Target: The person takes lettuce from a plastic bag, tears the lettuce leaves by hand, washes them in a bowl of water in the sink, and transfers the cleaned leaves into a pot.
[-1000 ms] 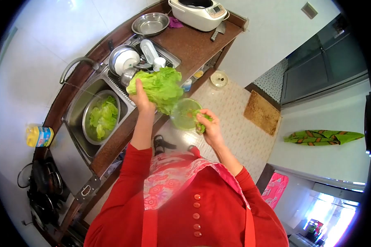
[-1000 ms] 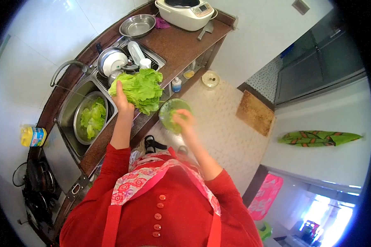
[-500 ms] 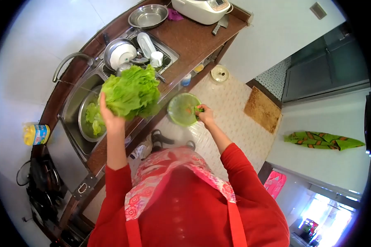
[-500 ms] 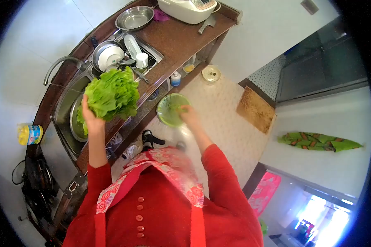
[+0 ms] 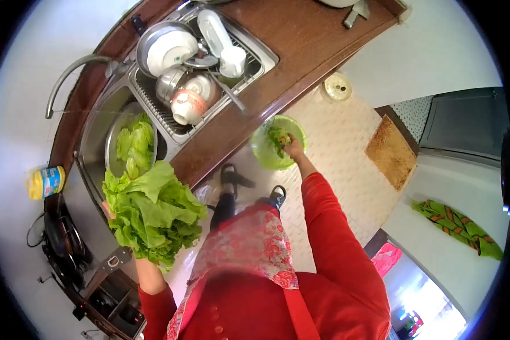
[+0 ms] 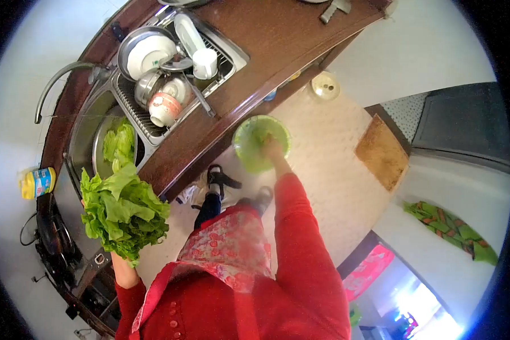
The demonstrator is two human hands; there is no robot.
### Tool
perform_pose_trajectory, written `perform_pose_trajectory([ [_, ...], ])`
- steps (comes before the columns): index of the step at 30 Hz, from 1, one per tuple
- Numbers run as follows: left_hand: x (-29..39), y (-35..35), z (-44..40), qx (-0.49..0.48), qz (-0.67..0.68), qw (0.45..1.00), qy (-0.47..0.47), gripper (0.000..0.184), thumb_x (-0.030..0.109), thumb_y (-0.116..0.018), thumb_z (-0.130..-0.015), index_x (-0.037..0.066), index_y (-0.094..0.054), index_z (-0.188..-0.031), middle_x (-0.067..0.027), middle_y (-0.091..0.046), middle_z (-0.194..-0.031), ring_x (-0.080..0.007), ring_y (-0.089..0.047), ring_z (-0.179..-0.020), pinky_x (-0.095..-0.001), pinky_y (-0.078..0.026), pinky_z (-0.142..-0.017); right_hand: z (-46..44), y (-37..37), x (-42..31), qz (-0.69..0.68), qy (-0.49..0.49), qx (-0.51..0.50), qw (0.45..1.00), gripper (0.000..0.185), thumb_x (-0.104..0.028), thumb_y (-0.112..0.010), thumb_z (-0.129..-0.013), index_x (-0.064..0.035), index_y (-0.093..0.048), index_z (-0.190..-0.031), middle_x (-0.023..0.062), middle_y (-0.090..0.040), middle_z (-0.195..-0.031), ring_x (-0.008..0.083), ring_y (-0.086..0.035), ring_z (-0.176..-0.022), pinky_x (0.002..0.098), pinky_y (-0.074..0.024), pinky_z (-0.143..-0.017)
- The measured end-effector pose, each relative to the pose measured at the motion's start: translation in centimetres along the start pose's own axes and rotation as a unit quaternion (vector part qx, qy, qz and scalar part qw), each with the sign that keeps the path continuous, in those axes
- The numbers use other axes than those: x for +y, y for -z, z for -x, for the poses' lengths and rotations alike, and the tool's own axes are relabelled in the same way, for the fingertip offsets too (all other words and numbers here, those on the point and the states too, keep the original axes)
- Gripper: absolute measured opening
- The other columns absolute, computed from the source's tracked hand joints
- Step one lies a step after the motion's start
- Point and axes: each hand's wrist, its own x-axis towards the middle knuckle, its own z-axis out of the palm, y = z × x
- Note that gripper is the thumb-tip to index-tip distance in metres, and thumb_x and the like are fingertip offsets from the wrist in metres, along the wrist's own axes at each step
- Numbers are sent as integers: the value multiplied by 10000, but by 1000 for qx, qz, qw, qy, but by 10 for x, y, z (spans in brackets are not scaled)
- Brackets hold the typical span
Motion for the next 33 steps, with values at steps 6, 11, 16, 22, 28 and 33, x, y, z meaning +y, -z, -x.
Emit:
perform_pose_trajectory([
  [6, -27, -7, -10, -56, 39, 996, 63, 515, 446, -369, -920, 49, -481, -1228, -108, -562, -1134, -255, -545, -1018, -388, -440, -887, 26, 51, -22, -102, -66, -61, 991, 333, -153, -586, -788, -87, -611, -1113, 151, -617, -1005, 231, -621, -813, 364, -540, -543],
  [11, -66, -25, -32, -171, 130, 963, 162, 514, 449, -371, -920, 50, -485, -1221, -107, -567, -1119, -251, -552, -1002, -385, -447, -878, 93, 77, -59, -297, 58, -74, 950, 478, -46, -566, -784, -69, -484, -1254, 129, -579, -1104, 217, -613, -872, 343, -560, -600],
  [16, -93, -81, -31, -259, 178, 931, 186, 512, 455, -374, -918, 48, -495, -1204, -105, -575, -1094, -242, -564, -973, -380, -460, -858, 247, 172, -175, -474, 146, -171, 851, 418, -242, -589, -862, -73, -495, -1232, 100, -556, -1158, 206, -546, -1061, 338, -528, -730],
  [22, -110, -140, 0, -347, 193, 890, 227, 487, 447, -379, -923, 47, -526, -1158, -102, -583, -1074, -231, -568, -965, -379, -459, -862, 339, 210, -195, -487, 297, -130, 811, 731, -474, -599, -812, 7, -375, -1315, 121, -451, -1284, 197, -395, -1198, 338, -313, -993],
  [28, -127, -164, 12, -424, 221, 836, 270, 529, 474, -365, -922, 57, -474, -1228, -142, -529, -1185, -297, -497, -1099, -442, -399, -948, 377, 224, -193, -539, 268, -78, 795, 690, -217, -714, -749, 13, -380, -1307, 109, -415, -1316, 207, -396, -1200, 339, -316, -1005],
  [33, -122, -158, -6, -446, 106, 849, 265, 552, 463, -366, -922, 22, -457, -1243, -174, -517, -1213, -308, -508, -1106, -441, -405, -950, 388, 235, -194, -249, 358, 132, 890, 565, -12, -712, -672, -22, -508, -1198, 90, -475, -1277, 215, -435, -1191, 341, -361, -979],
])
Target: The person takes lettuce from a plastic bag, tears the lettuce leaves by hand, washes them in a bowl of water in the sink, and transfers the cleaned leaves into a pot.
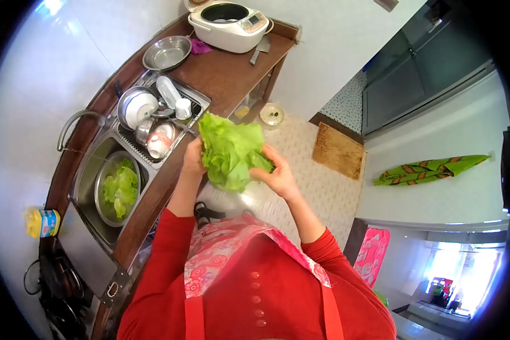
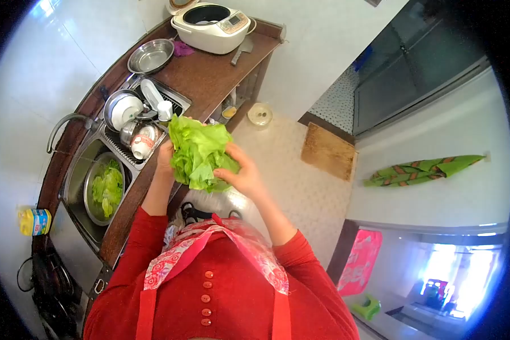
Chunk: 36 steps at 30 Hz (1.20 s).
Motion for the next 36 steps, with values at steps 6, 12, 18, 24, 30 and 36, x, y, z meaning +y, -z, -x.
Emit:
perform_pose_trajectory([
  [6, 15, -38, 18, 0, 27, 999, 44, 640, 531, -450, -867, 4, -465, -1230, -163, -541, -1182, -283, -546, -1062, -429, -441, -918, 8, -14, -30, 138, 102, 19, 985, 491, -112, -745, -666, -78, -553, -1116, 101, -495, -1265, 294, -449, -1179, 367, -388, -958],
  [12, 5, -26, 22, 17, 6, 1000, -9, 586, 440, -519, -854, 2, -458, -1239, -166, -549, -1165, -291, -549, -1056, -424, -440, -921, 16, -6, -23, 63, 82, -10, 995, 261, -41, -698, -683, -36, -606, -927, 92, -530, -1231, 284, -492, -1130, 357, -396, -939],
  [18, 5, -1, 24, -40, 16, 999, -14, 637, 307, -618, -728, -16, -447, -1250, -178, -538, -1185, -304, -546, -1062, -413, -425, -943, 19, 4, -23, 82, 127, 12, 988, 142, 0, -626, -748, -28, -624, -887, 74, -599, -1129, 218, -540, -1040, 302, -410, -893],
  [24, -4, -3, 27, -29, 22, 998, 45, 598, 265, -608, -704, -34, -486, -1207, -187, -563, -1150, -305, -563, -1037, -416, -433, -932, 3, 8, -9, -160, -129, 84, 975, 118, -108, -523, -887, -10, -586, -906, -7, -610, -854, 67, -527, -791, 216, -417, -719],
  [30, -19, 10, 26, 47, -8, 994, 103, 501, 337, -572, -779, 4, -536, -1152, -153, -602, -1082, -282, -590, -979, -416, -471, -868, -18, 9, 17, -324, -236, 75, 913, 167, -181, -503, -913, -33, -575, -945, 9, -599, -847, 79, -534, -751, 218, -421, -675],
  [36, -29, -3, 38, 72, 45, 982, 167, 412, 368, -506, -859, 23, -578, -1071, -126, -626, -1007, -252, -609, -918, -377, -491, -828, -15, 0, -7, -279, -212, 45, 935, 250, -222, -554, -883, -50, -554, -1065, 25, -550, -864, 118, -509, -760, 265, -436, -715],
])
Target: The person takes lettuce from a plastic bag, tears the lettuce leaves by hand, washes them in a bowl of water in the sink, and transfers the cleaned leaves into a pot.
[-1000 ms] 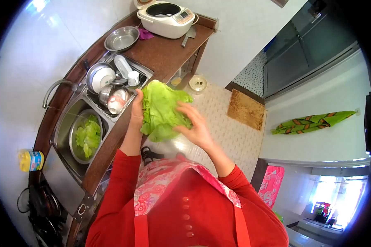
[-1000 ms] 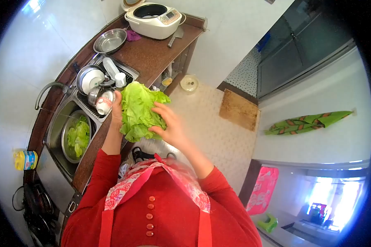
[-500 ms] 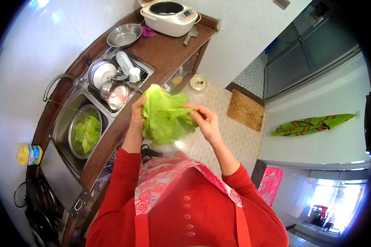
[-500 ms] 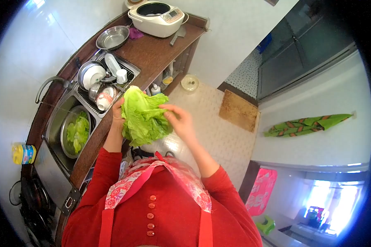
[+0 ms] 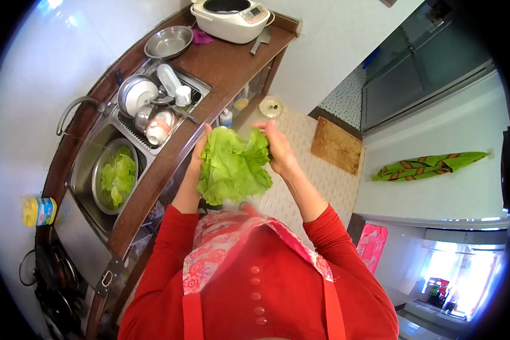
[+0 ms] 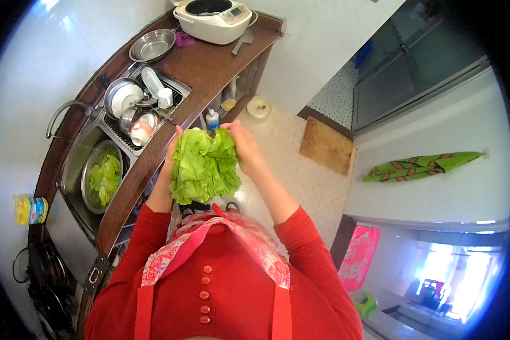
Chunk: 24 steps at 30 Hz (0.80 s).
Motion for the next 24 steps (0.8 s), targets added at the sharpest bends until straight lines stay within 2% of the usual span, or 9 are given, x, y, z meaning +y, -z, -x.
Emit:
perform_pose_trajectory([
  [3, -6, 5, 0, 19, -50, 993, -109, 364, 344, -524, -845, 28, -593, -1012, -110, -638, -953, -235, -625, -849, -367, -508, -781, 8, -1, 6, 278, 151, -45, 948, 375, -222, -635, -812, -81, -530, -1143, 34, -539, -857, 145, -500, -780, 285, -428, -751],
  [5, 0, -2, 2, 40, -59, 994, -82, 333, 341, -538, -834, 31, -605, -933, -99, -643, -884, -222, -630, -798, -338, -517, -735, 17, -11, 2, 408, 285, -60, 865, 491, -220, -690, -760, -108, -499, -1198, 30, -535, -832, 159, -512, -794, 290, -430, -761],
  [9, 8, 1, -3, 70, -59, 994, -66, 283, 297, -571, -791, 33, -615, -880, -90, -643, -838, -215, -629, -762, -314, -514, -707, 11, 0, 30, 390, 263, -45, 881, 200, -75, -628, -767, -34, -590, -960, 101, -552, -841, 235, -538, -808, 315, -429, -755],
  [12, -3, -10, 0, 134, -67, 984, -100, 284, 288, -599, -770, 29, -620, -884, -83, -638, -830, -213, -623, -738, -309, -504, -685, 19, 0, 40, 420, 274, 8, 865, 94, -25, -592, -754, 9, -595, -841, 95, -563, -787, 234, -553, -747, 297, -434, -700],
  [15, -10, 1, -14, 159, -83, 976, -127, 250, 233, -626, -763, 26, -623, -902, -74, -634, -840, -205, -616, -720, -305, -494, -658, 36, -3, 38, 474, 323, -9, 819, 104, -59, -593, -781, 20, -584, -848, 94, -559, -744, 214, -542, -687, 301, -436, -655],
  [18, -13, 5, -22, 170, -137, 965, -148, 238, 166, -642, -772, 11, -608, -949, -76, -625, -854, -180, -613, -730, -290, -489, -656, 34, 14, 45, 384, 251, -5, 888, 86, -99, -577, -832, -16, -596, -834, 38, -553, -687, 136, -499, -607, 280, -421, -563],
  [21, -15, -1, -22, 162, -166, 958, -169, 259, 165, -652, -772, 1, -596, -965, -77, -619, -858, -174, -611, -737, -286, -485, -656, 29, 27, 31, 254, -42, -21, 966, 95, -131, -547, -875, -75, -613, -836, -31, -523, -644, 59, -434, -549, 236, -381, -479],
  [22, -14, -7, -20, 159, -175, 956, -172, 263, 168, -654, -771, 1, -595, -966, -77, -618, -863, -175, -611, -740, -287, -485, -656, 28, 30, 32, 224, -50, -35, 973, 99, -149, -537, -889, -95, -615, -861, -72, -494, -635, 26, -397, -522, 192, -330, -431],
  [24, -14, -11, -19, 163, -186, 953, -176, 267, 173, -655, -771, 2, -595, -967, -78, -616, -870, -176, -610, -746, -289, -484, -657, 30, 30, 27, 181, -58, -55, 980, 98, -145, -542, -884, -71, -605, -872, -60, -498, -650, 30, -397, -524, 185, -317, -425],
])
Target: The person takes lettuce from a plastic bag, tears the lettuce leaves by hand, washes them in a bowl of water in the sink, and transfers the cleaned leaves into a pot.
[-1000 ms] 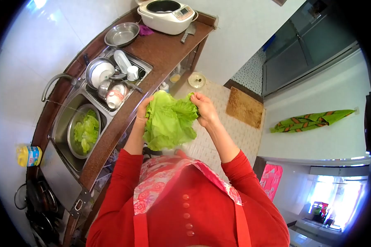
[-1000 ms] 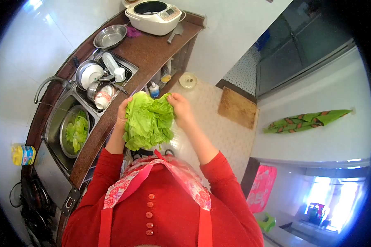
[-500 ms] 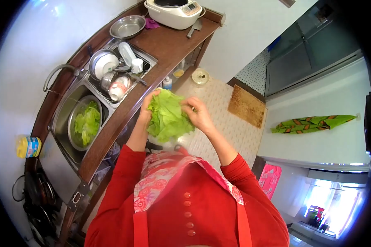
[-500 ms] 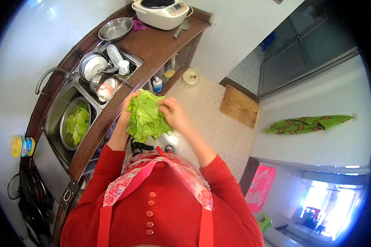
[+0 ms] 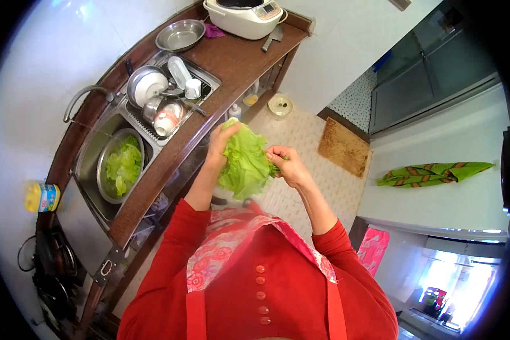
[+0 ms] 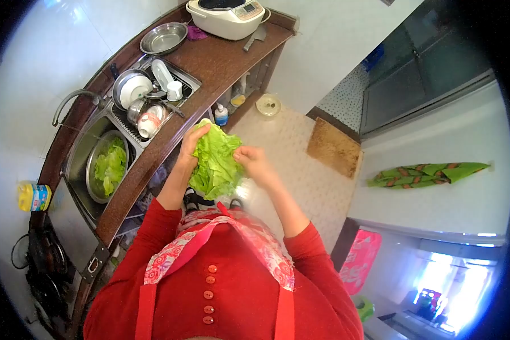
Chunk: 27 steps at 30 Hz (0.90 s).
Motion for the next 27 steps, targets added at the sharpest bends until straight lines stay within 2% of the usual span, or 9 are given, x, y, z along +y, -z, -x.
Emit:
perform_pose_trajectory([
  [4, -3, 3, -2, 8, -9, 1000, 6, 259, 179, -649, -776, 11, -591, -964, -77, -613, -872, -183, -610, -754, -296, -487, -662, 11, 2, -11, -139, -47, 16, 989, 114, -145, -547, -882, -36, -580, -870, -34, -483, -672, 40, -366, -506, 174, -281, -405],
  [7, 7, 3, 4, 57, 19, 998, -21, 275, 183, -654, -776, 21, -572, -982, -81, -607, -880, -195, -611, -766, -309, -495, -671, 19, 12, -6, -291, 16, -124, 949, 123, -147, -559, -874, -27, -565, -847, 1, -474, -713, 63, -372, -544, 178, -263, -397],
  [10, 21, 17, 1, 92, 28, 994, -44, 325, 205, -671, -772, 31, -542, -1015, -88, -599, -909, -208, -610, -786, -325, -502, -683, 28, 17, 6, -319, -37, -127, 938, 125, -212, -584, -854, -105, -617, -909, -11, -592, -866, 81, -520, -721, 236, -406, -571],
  [13, 27, 19, 3, 80, 18, 995, -61, 367, 232, -678, -789, 44, -509, -1055, -86, -585, -931, -205, -599, -807, -335, -500, -701, 10, 7, 13, -180, -16, 17, 983, 273, -281, -662, -794, -59, -605, -942, 41, -607, -878, 153, -561, -753, 297, -449, -613],
  [14, 27, 17, 4, 66, 22, 995, -68, 360, 226, -677, -793, 44, -507, -1053, -82, -583, -925, -202, -596, -806, -334, -498, -703, 3, -3, 9, -34, 80, 77, 993, 333, -304, -685, -765, -42, -600, -952, 69, -609, -881, 191, -570, -766, 310, -458, -632],
  [16, 25, 12, 7, 48, 20, 995, -83, 353, 203, -680, -793, 43, -502, -1052, -73, -580, -914, -189, -590, -803, -325, -495, -702, -8, -31, -1, 256, 260, 190, 911, 456, -350, -732, -707, -7, -588, -972, 127, -612, -888, 268, -589, -792, 337, -475, -668],
  [19, 23, 1, 13, 45, -12, 993, -107, 371, 163, -705, -771, 37, -496, -1050, -57, -575, -901, -164, -580, -797, -301, -488, -691, -15, -51, -2, 360, 229, 183, 886, 547, -371, -770, -639, 5, -584, -990, 182, -605, -926, 353, -583, -828, 367, -478, -732],
  [23, 32, 1, 24, 67, -122, 981, -135, 436, 148, -750, -720, 29, -493, -1052, -46, -567, -887, -137, -569, -790, -270, -478, -673, -21, -38, -14, 342, 128, 104, 925, 358, -251, -723, -694, -3, -587, -912, 203, -608, -804, 339, -587, -717, 375, -458, -645],
  [27, 32, 4, 23, 76, -163, 975, -133, 432, 142, -754, -720, 21, -494, -1044, -44, -562, -875, -131, -572, -776, -268, -477, -681, -39, -23, -11, 231, 127, 54, 963, 242, -203, -684, -738, -18, -577, -852, 115, -588, -680, 224, -556, -605, 334, -425, -551],
])
